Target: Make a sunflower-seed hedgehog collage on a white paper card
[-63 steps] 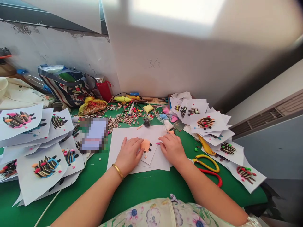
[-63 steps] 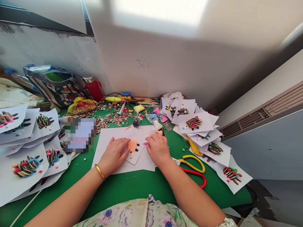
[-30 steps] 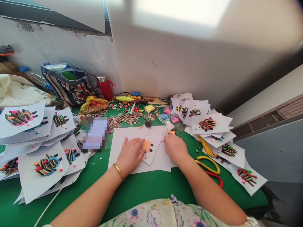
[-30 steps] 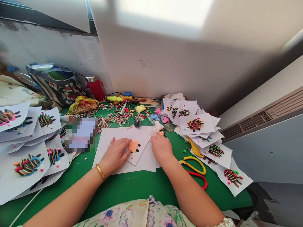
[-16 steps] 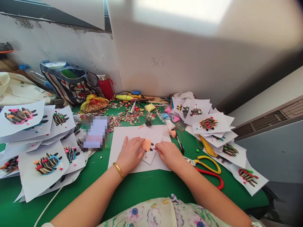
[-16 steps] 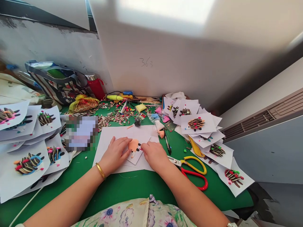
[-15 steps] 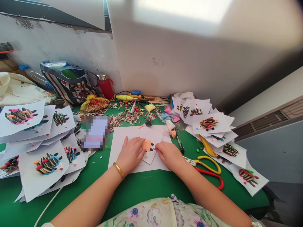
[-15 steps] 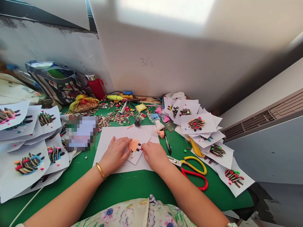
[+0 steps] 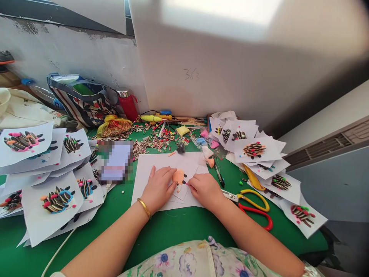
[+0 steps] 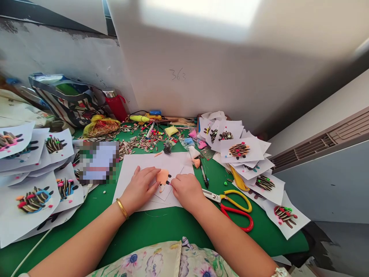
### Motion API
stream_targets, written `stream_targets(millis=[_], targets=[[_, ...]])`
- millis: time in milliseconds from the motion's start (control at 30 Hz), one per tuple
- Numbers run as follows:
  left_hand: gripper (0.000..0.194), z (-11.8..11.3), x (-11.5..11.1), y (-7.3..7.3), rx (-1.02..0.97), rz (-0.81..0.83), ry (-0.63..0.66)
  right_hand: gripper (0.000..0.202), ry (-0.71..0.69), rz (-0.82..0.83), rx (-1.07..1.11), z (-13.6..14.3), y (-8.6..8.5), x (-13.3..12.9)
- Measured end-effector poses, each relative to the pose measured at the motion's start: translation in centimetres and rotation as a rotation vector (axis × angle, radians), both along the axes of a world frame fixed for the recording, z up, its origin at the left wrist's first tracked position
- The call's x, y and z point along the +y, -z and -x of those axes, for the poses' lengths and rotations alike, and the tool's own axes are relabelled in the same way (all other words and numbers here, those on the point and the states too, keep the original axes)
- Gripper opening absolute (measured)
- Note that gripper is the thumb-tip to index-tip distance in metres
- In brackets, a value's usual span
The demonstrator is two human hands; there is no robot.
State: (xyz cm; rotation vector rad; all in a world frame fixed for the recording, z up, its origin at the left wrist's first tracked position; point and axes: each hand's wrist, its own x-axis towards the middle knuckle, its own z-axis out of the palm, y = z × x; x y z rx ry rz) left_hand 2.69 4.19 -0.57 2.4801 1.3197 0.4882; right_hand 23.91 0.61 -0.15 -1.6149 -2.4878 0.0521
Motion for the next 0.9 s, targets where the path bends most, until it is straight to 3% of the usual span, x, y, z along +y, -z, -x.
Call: stream_targets(millis=[200,567,900], targets=[[0.038,0.0,-0.1,-0.1,-0.004,-0.003,-0.003,0.015,-0.010,-0.041,-0.115,0.9,-0.6,0.2],[0.038,-0.1,-0.1,-0.1,0.001,0.003,-0.008,0.015,-0.011,-0.073,0.010,-0.4,-0.4,-0.1],[0.038,-0.1,-0.2,-0.2,0.000,0.013,-0.001,0.015,-0.025,-0.026,-0.118,0.7,-0.5,0.2]])
